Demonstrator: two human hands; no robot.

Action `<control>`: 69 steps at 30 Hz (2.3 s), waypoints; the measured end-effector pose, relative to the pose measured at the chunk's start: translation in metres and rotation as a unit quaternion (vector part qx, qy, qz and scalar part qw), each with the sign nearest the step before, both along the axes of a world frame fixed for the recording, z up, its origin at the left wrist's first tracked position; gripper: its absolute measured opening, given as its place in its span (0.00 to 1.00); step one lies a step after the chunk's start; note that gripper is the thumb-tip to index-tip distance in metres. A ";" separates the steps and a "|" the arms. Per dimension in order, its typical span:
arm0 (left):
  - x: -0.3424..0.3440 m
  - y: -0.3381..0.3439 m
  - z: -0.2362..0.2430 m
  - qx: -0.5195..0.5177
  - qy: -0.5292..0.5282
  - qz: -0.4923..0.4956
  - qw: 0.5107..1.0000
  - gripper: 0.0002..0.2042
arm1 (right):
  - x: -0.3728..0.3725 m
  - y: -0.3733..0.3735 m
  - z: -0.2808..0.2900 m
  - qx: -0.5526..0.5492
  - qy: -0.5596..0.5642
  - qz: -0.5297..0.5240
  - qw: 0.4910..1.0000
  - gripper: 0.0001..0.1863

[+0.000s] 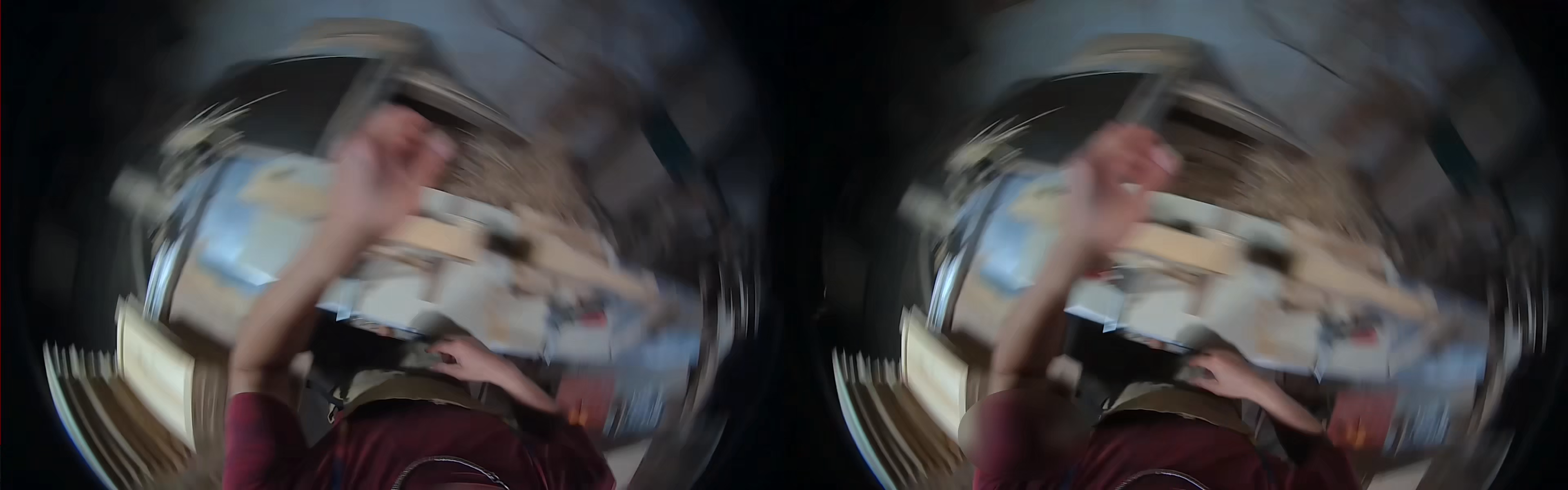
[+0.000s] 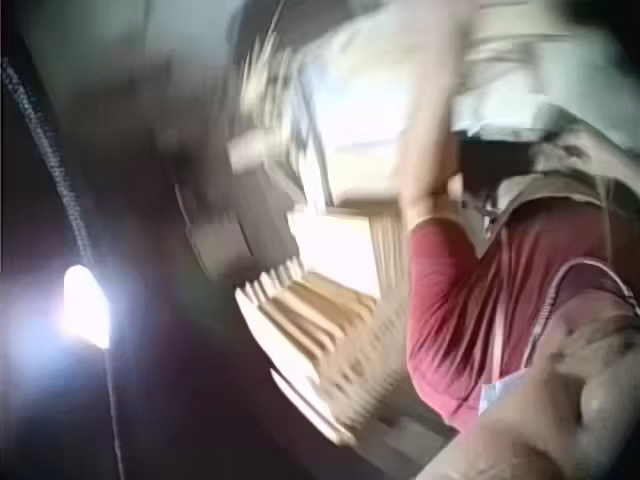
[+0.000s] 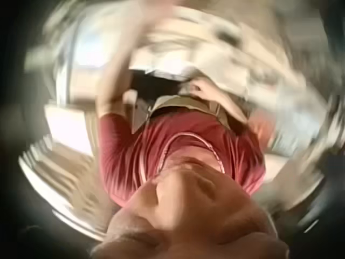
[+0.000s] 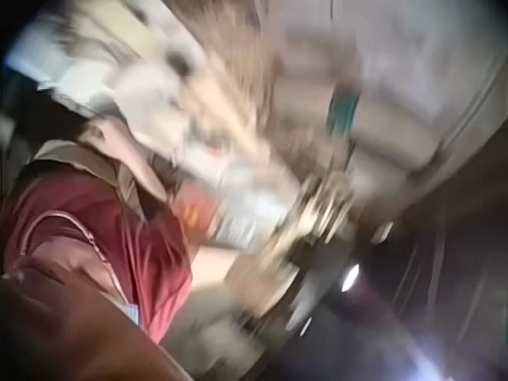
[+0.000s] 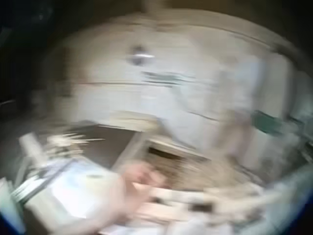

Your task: Operating a woodworking machine to process wood panels by loading them into a jig and moving them through a cutter.

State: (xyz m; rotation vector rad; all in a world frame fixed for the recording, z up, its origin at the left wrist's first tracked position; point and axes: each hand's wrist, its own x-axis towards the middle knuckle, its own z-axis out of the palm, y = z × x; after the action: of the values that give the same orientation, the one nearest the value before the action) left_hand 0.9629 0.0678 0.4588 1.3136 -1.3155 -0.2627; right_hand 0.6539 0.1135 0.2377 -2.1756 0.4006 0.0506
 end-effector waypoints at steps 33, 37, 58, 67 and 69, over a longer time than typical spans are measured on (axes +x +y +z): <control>0.032 0.014 -0.064 0.087 -0.120 0.322 0.935 0.06 | 0.197 -0.430 0.164 -0.099 -0.044 -0.290 0.951 0.21; 0.002 0.078 -0.138 0.212 -0.123 0.265 0.933 0.16 | 0.298 -0.422 0.012 -0.133 0.000 -0.126 0.983 0.23; 0.012 0.104 -0.216 0.540 0.007 0.183 0.821 0.38 | 0.293 -0.398 -0.112 -0.074 0.078 0.002 0.994 0.21; 0.020 0.079 -0.306 0.517 0.065 0.097 0.848 0.32 | 0.006 -0.342 0.189 -0.313 0.075 -0.212 0.923 0.32; 0.016 0.073 -0.306 0.504 0.015 0.060 0.861 0.30 | -0.094 -0.266 0.245 -0.365 0.061 -0.387 0.844 0.30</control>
State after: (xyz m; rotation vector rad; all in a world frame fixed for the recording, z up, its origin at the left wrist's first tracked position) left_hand 0.9785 0.1411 0.1529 2.2346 -1.0597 -0.9739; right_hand 0.5597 -0.1525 0.4824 -2.5564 1.5537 -0.4903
